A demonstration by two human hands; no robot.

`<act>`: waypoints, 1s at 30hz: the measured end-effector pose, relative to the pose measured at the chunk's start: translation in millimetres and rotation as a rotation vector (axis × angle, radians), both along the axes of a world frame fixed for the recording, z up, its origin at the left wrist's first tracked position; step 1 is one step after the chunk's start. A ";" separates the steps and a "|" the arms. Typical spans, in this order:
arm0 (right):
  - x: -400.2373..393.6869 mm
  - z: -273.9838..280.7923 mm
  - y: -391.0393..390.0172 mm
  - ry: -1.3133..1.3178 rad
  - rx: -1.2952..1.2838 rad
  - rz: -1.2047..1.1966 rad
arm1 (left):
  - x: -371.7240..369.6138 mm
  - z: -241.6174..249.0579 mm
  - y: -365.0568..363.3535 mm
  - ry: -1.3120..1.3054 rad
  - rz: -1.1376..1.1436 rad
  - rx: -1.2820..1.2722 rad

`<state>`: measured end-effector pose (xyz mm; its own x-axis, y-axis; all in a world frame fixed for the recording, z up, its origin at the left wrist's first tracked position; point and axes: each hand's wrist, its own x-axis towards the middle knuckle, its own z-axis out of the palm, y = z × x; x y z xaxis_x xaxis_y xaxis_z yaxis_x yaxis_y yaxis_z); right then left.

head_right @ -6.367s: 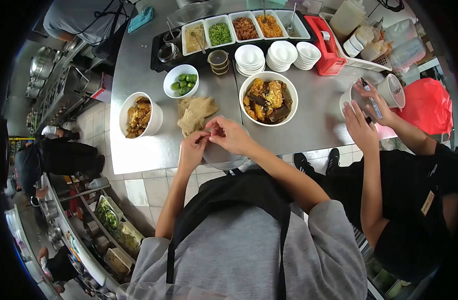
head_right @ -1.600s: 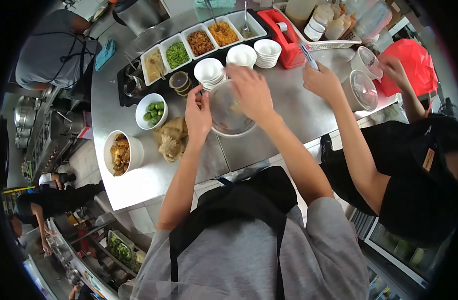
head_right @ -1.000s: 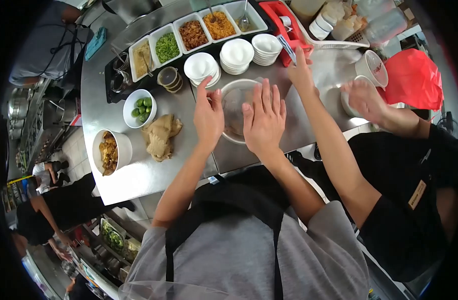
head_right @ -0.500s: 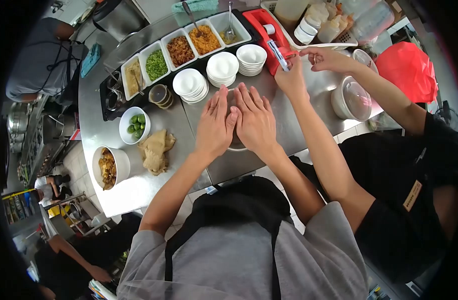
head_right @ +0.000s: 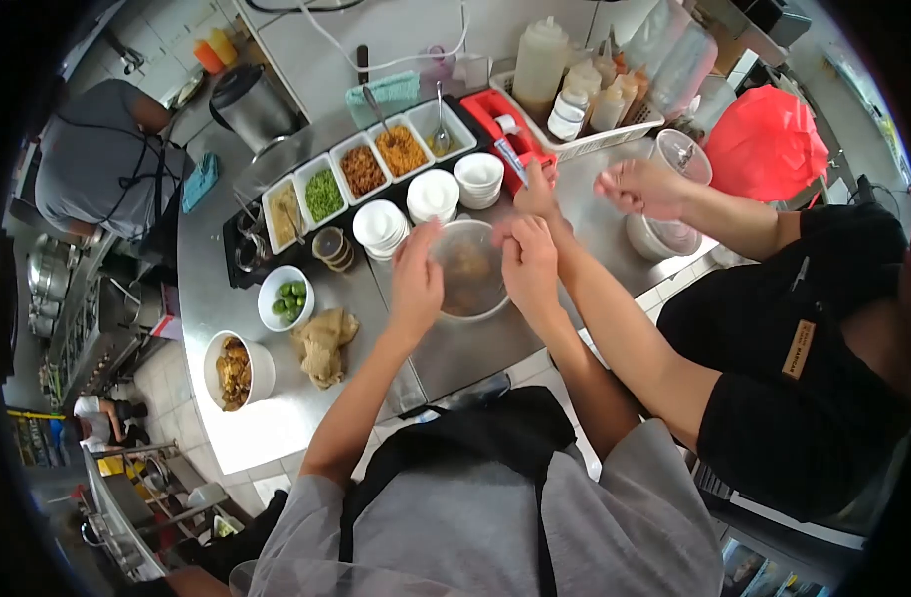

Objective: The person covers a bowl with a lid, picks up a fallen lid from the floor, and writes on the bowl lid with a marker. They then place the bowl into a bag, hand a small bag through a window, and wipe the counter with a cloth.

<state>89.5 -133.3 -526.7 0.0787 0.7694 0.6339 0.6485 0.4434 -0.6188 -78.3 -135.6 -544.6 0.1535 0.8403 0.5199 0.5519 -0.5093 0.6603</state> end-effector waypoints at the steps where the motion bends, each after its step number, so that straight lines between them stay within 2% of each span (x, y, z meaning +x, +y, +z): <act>1: 5.6 9.5 -4.5 0.105 -0.124 0.051 | -4.4 6.1 2.1 -0.014 -0.019 0.131; 2: 9.1 13.3 -8.7 0.215 -0.254 0.103 | -7.4 16.7 3.0 -0.009 -0.030 0.135; 4: 2.4 8.7 -3.8 0.321 -0.203 0.142 | -8.3 35.8 9.4 0.070 -0.096 -0.166; 7: -13.8 10.1 -2.5 0.159 -0.256 0.031 | 3.2 34.2 26.2 0.148 -0.031 -0.207; 11: -21.4 -8.8 -3.6 0.052 -0.248 0.058 | 6.1 22.6 35.7 0.144 0.012 -0.121; 13: -21.0 -16.2 -2.0 0.045 -0.239 0.084 | -0.8 15.9 33.7 -0.070 -0.021 -0.240; 17: -22.3 -17.7 -7.4 0.114 -0.303 0.155 | -20.3 11.6 23.8 -0.172 -0.036 -0.412; 18: -26.6 -17.0 -8.2 0.113 -0.306 0.167 | -23.9 10.1 18.4 -0.174 -0.025 -0.414; 20: -41.8 -6.7 -10.8 0.235 -0.180 0.202 | -28.8 14.1 3.2 0.018 0.023 -0.293; 21: -53.4 0.1 -18.3 0.402 -0.263 0.280 | -26.3 16.1 -4.3 -0.064 0.019 -0.227; 22: -61.5 4.6 -22.7 0.403 -0.272 0.275 | -26.1 22.4 -12.4 -0.063 0.016 -0.238; 24: -69.3 7.0 -32.7 0.024 -0.291 0.278 | -25.8 35.9 -28.2 0.013 0.043 -0.099; 25: -68.8 6.8 -39.4 0.032 -0.298 0.259 | -30.3 38.9 -36.1 0.077 0.052 -0.097; 26: -68.9 6.2 -48.2 0.043 -0.340 0.338 | -33.0 36.6 -45.3 0.084 0.029 -0.101; 27: -69.8 5.8 -58.7 0.058 -0.382 0.413 | -36.8 33.5 -56.5 0.064 -0.041 -0.068; 28: -69.4 4.6 -75.1 0.077 -0.386 0.381 | -41.6 31.1 -67.1 0.046 -0.117 -0.037; 30: -60.6 -1.0 -110.1 0.175 -0.558 0.442 | -40.4 23.8 -85.2 0.122 -0.242 -0.060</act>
